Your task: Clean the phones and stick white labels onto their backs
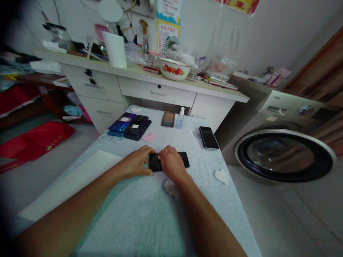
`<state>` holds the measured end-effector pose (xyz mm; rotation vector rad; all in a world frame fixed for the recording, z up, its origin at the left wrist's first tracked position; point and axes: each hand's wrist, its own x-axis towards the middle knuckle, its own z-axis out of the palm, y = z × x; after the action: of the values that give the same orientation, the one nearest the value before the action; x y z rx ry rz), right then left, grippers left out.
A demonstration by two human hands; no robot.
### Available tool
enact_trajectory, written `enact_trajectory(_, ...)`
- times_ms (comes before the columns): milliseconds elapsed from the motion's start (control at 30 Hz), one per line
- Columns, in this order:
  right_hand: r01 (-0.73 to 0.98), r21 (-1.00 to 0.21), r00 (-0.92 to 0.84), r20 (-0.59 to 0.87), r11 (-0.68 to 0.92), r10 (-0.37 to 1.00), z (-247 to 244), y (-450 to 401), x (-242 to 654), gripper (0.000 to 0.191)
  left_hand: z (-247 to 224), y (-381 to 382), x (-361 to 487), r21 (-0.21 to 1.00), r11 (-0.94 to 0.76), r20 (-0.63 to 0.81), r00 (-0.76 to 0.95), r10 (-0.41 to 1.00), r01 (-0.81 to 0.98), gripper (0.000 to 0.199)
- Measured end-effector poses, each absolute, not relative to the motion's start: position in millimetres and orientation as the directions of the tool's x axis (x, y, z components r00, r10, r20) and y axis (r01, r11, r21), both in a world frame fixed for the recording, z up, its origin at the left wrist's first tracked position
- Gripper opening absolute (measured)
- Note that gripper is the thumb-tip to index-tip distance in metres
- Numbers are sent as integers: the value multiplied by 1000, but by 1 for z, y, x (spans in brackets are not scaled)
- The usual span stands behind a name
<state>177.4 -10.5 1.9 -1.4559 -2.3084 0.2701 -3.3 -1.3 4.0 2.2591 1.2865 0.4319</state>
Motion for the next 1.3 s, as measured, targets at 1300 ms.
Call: enact_trajectory(1300,807,-362,-395,255,466,883,0,-6,171,23,-5,-7,5,699,-320,40,412,910,640,88)
